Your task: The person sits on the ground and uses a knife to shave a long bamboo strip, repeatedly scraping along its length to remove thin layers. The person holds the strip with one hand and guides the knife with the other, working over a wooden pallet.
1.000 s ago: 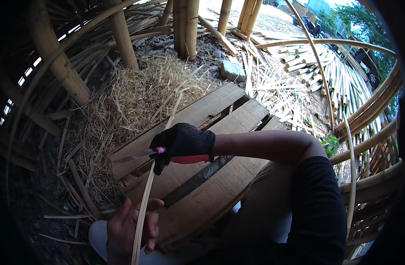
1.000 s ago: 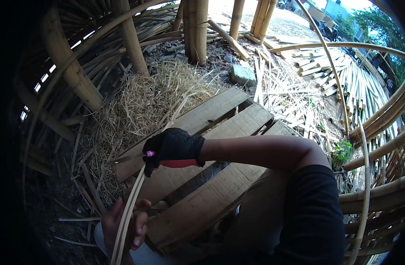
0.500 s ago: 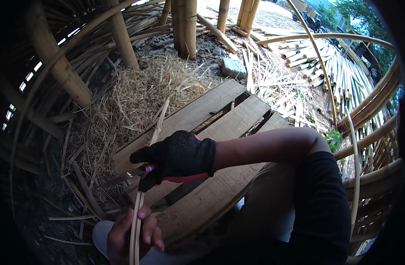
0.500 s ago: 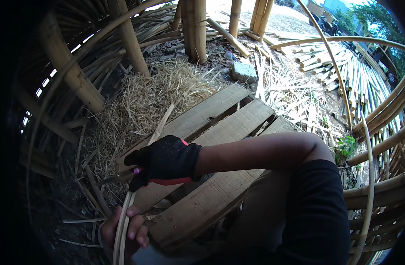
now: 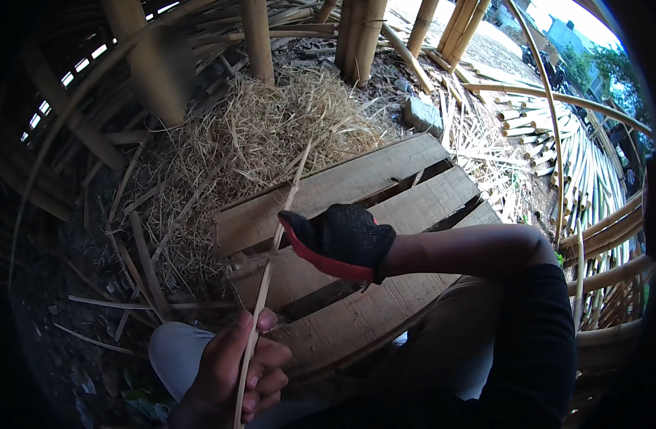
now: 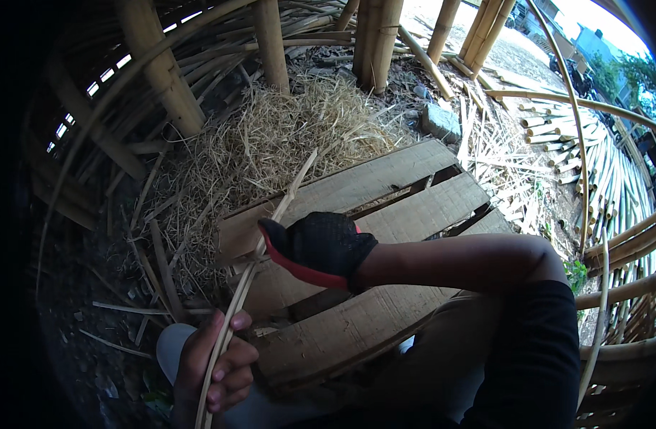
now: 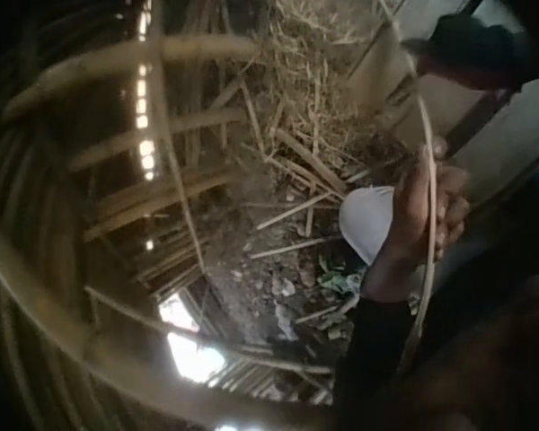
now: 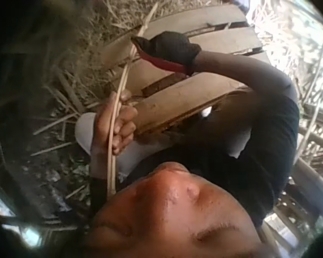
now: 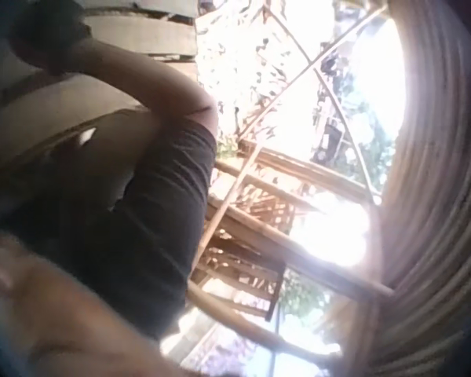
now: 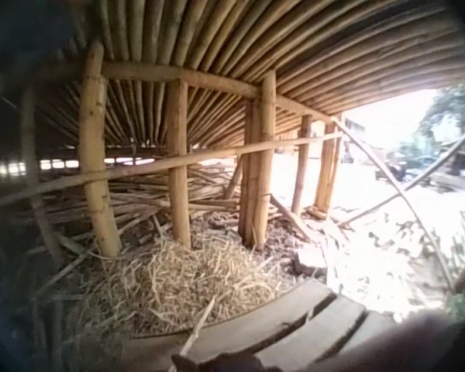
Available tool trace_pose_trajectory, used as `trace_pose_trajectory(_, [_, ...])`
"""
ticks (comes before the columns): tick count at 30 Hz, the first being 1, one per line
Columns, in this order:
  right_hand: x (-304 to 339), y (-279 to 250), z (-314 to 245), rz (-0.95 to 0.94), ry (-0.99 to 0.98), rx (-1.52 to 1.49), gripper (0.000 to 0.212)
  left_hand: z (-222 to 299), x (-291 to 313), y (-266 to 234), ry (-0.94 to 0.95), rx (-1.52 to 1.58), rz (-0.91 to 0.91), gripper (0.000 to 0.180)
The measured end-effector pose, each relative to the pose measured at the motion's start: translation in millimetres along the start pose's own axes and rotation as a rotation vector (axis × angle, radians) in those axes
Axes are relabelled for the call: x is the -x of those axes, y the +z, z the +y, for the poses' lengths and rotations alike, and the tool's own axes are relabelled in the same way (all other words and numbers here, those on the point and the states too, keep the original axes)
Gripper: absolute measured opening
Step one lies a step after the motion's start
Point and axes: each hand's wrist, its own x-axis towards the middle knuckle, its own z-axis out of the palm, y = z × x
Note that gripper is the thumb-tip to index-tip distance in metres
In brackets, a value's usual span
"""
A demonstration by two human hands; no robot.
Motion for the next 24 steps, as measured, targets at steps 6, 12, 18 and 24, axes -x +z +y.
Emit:
trace_pose_trajectory(6, [-2.7,6.4,24.1,0.059,0.29,-0.158,0.062,-0.9,-4.6,6.8,-0.058,-0.243,0.046,0.031])
trace_pose_trajectory(12, [-28.9,3.5,72.6,0.028,0.335,-0.086,0.067,-4.4,8.7,19.7,-0.071,-0.379,0.114,0.026])
trace_pose_trajectory(18, [-12.0,-23.3,37.7,-0.118,0.318,-0.07,0.057,-0.4,-12.7,6.9,0.149,-0.363,-0.002,0.037])
trace_pose_trajectory(24, [-2.6,-6.4,67.7,0.021,0.13,-0.286,0.039,6.8,-15.0,-13.7,0.161,0.143,-0.268,0.048])
